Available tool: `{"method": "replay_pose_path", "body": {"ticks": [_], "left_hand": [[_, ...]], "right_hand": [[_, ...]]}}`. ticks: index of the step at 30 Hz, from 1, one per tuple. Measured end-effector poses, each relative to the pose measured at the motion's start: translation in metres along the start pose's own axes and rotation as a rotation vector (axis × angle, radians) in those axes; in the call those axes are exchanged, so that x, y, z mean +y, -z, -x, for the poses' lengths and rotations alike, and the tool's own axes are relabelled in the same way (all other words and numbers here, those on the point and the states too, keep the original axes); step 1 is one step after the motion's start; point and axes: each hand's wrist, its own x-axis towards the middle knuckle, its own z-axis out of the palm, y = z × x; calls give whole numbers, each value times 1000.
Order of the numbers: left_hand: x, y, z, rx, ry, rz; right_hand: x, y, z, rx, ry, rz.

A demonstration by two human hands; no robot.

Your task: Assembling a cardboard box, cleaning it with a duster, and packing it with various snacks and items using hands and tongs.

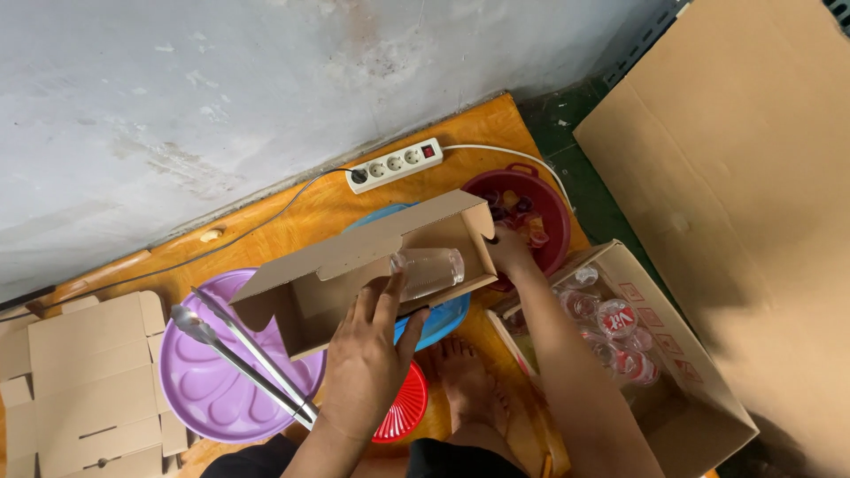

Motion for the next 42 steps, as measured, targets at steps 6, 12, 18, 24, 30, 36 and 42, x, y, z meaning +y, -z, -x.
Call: {"method": "replay_pose_path", "body": {"ticks": [6, 12, 18, 24, 30, 36, 42], "left_hand": [[-2, -1, 4, 11, 2, 20], [-3, -4, 7, 9, 13, 44], [-4, -7, 8, 4, 32, 49], [-3, -5, 10, -21, 45, 30], [-5, -7, 9, -54, 68, 71], [-5, -4, 7, 40, -9, 84], [-1, 1, 2, 40, -65, 121]], "right_hand": [[8, 39, 59, 306, 93, -522], [-35, 46, 216, 278, 730, -353], [-94, -2, 222, 376, 1176, 109], [-93, -36, 186, 515, 1122, 227], [-84, -47, 184, 392, 1062, 227], [-58, -31, 212, 619, 1202, 72], [-28, -19, 201, 660, 918, 173]]}}
